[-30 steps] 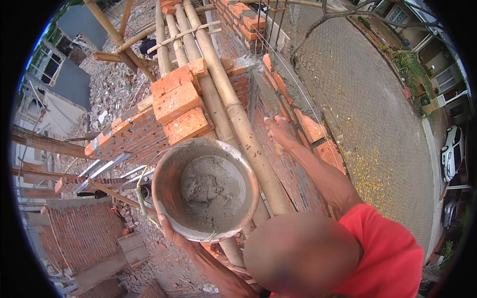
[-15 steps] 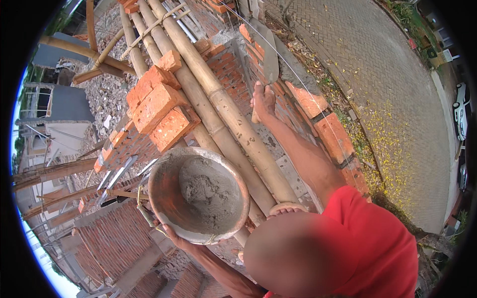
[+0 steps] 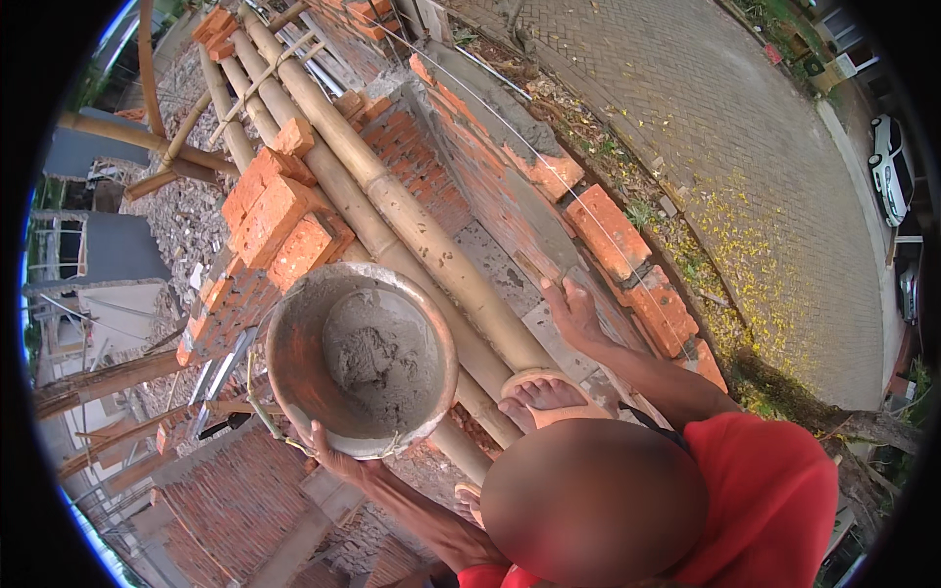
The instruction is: The person scoops mortar from a bucket with a trowel, spreads it on a brick wall, places bricks, and taps them into alignment. The person repeats this process along the wall, occasionally adjusting bricks and scraping excess mortar.
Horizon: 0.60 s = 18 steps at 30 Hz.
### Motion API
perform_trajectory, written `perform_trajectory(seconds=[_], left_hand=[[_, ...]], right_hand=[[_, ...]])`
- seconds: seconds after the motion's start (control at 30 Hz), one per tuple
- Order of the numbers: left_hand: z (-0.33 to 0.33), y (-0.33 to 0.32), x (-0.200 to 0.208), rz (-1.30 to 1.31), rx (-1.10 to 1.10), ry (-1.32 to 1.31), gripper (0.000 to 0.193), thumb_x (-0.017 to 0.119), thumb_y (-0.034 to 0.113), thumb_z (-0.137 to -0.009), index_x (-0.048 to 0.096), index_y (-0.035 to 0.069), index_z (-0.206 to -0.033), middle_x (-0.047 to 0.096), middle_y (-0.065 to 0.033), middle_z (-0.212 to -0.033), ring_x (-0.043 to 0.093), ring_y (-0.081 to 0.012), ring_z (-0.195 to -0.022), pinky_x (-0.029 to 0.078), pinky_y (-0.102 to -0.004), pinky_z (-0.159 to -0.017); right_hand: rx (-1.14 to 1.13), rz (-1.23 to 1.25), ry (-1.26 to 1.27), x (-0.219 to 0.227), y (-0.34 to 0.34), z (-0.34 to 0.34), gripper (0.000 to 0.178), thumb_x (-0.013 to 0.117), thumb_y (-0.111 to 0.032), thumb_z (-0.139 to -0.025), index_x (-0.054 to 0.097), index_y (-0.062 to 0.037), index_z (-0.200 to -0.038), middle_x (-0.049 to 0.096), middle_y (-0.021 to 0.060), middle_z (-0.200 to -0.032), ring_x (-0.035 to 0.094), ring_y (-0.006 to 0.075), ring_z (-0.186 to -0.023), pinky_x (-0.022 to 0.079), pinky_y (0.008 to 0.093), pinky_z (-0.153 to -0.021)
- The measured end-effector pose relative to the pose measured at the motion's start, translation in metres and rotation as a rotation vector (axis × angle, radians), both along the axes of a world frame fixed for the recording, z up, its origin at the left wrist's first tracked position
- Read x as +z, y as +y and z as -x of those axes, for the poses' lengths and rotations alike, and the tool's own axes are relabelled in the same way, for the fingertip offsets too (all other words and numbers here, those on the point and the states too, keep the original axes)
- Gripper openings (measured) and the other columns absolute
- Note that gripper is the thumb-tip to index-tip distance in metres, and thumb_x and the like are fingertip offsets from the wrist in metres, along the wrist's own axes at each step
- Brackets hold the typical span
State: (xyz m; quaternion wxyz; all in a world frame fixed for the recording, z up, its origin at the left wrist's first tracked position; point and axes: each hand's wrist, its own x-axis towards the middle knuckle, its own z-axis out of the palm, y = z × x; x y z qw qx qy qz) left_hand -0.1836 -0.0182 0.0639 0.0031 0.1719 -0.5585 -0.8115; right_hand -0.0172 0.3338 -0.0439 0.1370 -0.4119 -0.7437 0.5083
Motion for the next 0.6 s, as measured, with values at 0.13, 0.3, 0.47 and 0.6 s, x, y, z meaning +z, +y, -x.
perform_trajectory(seconds=[0.13, 0.3, 0.47, 0.6], left_hand=[[-0.018, 0.050, 0.025, -0.030, -0.057, 0.097, 0.066, 0.069, 0.015, -0.088, 0.046, 0.004, -0.150, 0.058, -0.0174, -0.133, 0.060, -0.0306, -0.121, 0.055, -0.0487, -0.101], [-0.041, 0.102, 0.045, -0.109, -0.020, 0.183, 0.064, 0.068, 0.007, -0.085, 0.048, -0.001, -0.146, 0.061, -0.0160, -0.129, 0.063, -0.0262, -0.111, 0.053, -0.0431, -0.102], [-0.053, 0.109, 0.046, 0.113, -0.063, 0.262, 0.063, 0.071, 0.000, -0.086, 0.050, -0.011, -0.144, 0.056, -0.0165, -0.142, 0.056, -0.0194, -0.124, 0.046, -0.0344, -0.104], [-0.054, 0.103, 0.041, 0.188, -0.077, 0.333, 0.060, 0.068, -0.001, -0.086, 0.052, -0.014, -0.143, 0.050, -0.0197, -0.154, 0.053, -0.0229, -0.134, 0.035, -0.0364, -0.115]], right_hand=[[0.535, -0.300, 0.131, 0.085, 0.011, -0.013, 0.041, 0.059, -0.035, -0.104, 0.059, 0.0015, -0.087, 0.060, 0.0231, -0.075, 0.061, 0.0371, -0.065, 0.046, 0.0504, -0.062], [0.766, -0.922, -0.144, 0.146, 0.001, 0.062, 0.029, 0.058, -0.026, -0.104, 0.069, 0.0002, -0.099, 0.070, 0.0206, -0.090, 0.074, 0.0389, -0.088, 0.060, 0.0501, -0.066], [1.161, -0.962, -0.415, 0.148, -0.041, 0.088, 0.031, 0.056, -0.024, -0.105, 0.070, 0.0033, -0.106, 0.072, 0.0202, -0.101, 0.076, 0.0373, -0.091, 0.063, 0.0476, -0.068], [1.287, -1.308, -0.331, 0.180, -0.030, 0.067, 0.042, 0.050, -0.035, -0.109, 0.064, 0.0040, -0.109, 0.070, 0.0200, -0.102, 0.074, 0.0344, -0.097, 0.062, 0.0451, -0.062]])
